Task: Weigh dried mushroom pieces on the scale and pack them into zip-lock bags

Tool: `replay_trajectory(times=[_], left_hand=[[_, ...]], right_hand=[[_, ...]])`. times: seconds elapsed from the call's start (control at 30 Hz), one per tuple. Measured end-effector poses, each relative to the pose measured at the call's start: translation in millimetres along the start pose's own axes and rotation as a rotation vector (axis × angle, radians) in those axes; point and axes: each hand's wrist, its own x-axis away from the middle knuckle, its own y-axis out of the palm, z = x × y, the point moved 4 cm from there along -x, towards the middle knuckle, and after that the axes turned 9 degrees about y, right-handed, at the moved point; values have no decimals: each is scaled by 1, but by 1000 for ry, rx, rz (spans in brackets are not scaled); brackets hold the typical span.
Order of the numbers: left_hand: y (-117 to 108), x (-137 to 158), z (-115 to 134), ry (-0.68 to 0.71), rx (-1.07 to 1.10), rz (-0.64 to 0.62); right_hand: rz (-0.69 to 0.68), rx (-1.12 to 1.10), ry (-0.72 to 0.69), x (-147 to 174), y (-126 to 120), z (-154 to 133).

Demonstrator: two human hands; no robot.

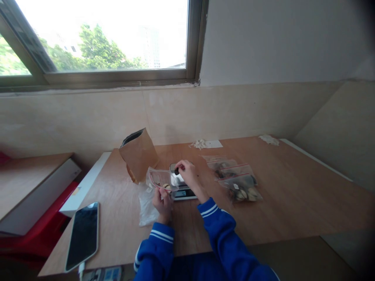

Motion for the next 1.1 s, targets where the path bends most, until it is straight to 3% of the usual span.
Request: replay_trajectory(times=[0.1,0.2,0.3,0.4,0.5,0.6,0.73,0.83,0.93,1.1], left_hand=[[0,0,2,1,11,-14],[1,-1,3,-1,35,-23],[0,-2,4,-15,35,-14],[-1,-4,6,-20,3,-1],[-1,-5,8,-33,-7,-7],[-1,-5,9,-42,-5,-18],[-1,-5,9,-54,14,-15],[-1,-5,9,-58,21,-24],[-1,-4,9,-51,21,-29],[0,-3,6,-58,17,-45]], right_hand=[[63,-179,-54,8,-17,-28],[-40,-257,-141,18,-21,-54],[-130,-256,-195,24,-19,-55],[-52,-150,-174,25,-20,-23],[42,99,-47,27,-22,28],[19,245,42,34,-20,68],[-5,220,60,38,-21,81],[35,150,61,33,-25,62],[22,-60,30,27,-25,23],[-131,-281,-100,21,-9,-52]])
